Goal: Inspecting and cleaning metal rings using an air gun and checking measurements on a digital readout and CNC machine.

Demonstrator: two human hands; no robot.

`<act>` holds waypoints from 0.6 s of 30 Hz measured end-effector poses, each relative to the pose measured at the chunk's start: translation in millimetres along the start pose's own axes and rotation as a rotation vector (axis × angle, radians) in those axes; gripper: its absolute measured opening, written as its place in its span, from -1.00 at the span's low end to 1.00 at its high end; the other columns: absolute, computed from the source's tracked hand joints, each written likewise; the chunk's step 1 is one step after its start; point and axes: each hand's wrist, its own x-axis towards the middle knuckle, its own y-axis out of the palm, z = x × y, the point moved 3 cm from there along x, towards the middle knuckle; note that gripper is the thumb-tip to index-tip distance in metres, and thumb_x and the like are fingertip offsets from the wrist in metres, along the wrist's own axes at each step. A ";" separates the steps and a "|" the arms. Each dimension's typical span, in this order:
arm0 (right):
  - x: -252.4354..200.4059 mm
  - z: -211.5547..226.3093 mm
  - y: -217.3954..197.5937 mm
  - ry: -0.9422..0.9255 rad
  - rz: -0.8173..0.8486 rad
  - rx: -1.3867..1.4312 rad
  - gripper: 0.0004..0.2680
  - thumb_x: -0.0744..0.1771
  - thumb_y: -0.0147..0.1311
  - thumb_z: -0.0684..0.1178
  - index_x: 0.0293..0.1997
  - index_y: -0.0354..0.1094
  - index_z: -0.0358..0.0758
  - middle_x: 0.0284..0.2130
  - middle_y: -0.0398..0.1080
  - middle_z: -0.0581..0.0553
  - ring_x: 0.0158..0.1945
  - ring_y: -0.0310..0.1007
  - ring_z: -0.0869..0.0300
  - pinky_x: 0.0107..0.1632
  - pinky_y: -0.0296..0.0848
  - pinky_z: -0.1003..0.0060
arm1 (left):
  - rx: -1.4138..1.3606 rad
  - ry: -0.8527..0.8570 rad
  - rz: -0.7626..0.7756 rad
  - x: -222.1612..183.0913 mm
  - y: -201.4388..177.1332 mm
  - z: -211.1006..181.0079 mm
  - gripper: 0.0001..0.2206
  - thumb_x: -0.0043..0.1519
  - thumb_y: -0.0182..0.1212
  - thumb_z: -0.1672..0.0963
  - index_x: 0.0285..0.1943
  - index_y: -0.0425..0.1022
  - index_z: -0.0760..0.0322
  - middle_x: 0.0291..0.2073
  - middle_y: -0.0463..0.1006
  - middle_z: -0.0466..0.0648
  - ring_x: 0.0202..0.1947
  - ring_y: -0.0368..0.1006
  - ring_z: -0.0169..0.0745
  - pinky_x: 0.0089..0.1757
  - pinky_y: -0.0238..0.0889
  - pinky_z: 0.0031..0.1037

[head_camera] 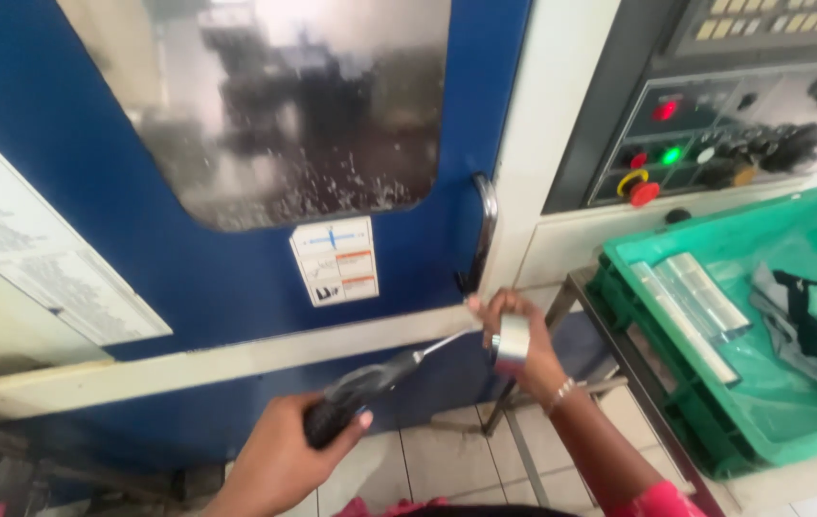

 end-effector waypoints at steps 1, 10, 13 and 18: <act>-1.3 1.1 1.4 -0.007 0.017 -0.255 -0.81 0.31 0.23 0.03 -0.41 0.25 -0.09 -0.59 0.27 0.04 -0.53 0.29 0.28 -0.43 0.31 0.38 | -0.006 -0.041 0.012 5.3 0.2 12.9 -0.54 0.01 0.42 -0.13 -0.26 0.68 0.33 -0.67 0.52 0.10 -0.61 0.46 -0.03 -0.39 0.35 -0.30; 14.8 8.2 -0.1 -0.171 0.087 -0.328 -0.79 0.32 0.21 0.06 -0.39 0.24 -0.14 -0.54 0.30 0.02 -0.48 0.28 0.27 -0.42 0.31 0.40 | -0.066 -0.064 0.146 13.9 4.1 14.5 -0.53 0.01 0.47 -0.15 -0.27 0.71 0.31 -0.69 0.52 0.10 -0.60 0.47 -0.08 -0.39 0.35 -0.28; 12.7 2.1 5.5 -0.117 0.253 -0.107 -0.77 0.35 0.20 0.11 -0.36 0.23 -0.13 -0.48 0.29 0.01 -0.44 0.28 0.29 -0.39 0.34 0.42 | -0.062 0.011 0.142 15.9 3.8 5.8 -0.56 0.01 0.44 -0.12 -0.23 0.71 0.28 -0.71 0.49 0.09 -0.64 0.43 -0.05 -0.41 0.33 -0.27; 24.9 -8.2 1.8 -0.147 0.531 0.019 -0.79 0.37 0.20 0.05 -0.33 0.21 -0.12 -0.41 0.30 -0.01 -0.36 0.29 0.31 -0.33 0.35 0.42 | 0.067 -0.034 0.182 24.8 -14.2 -9.2 -0.58 0.05 0.38 -0.13 -0.13 0.71 0.17 -0.72 0.48 0.07 -0.63 0.45 -0.07 -0.39 0.32 -0.26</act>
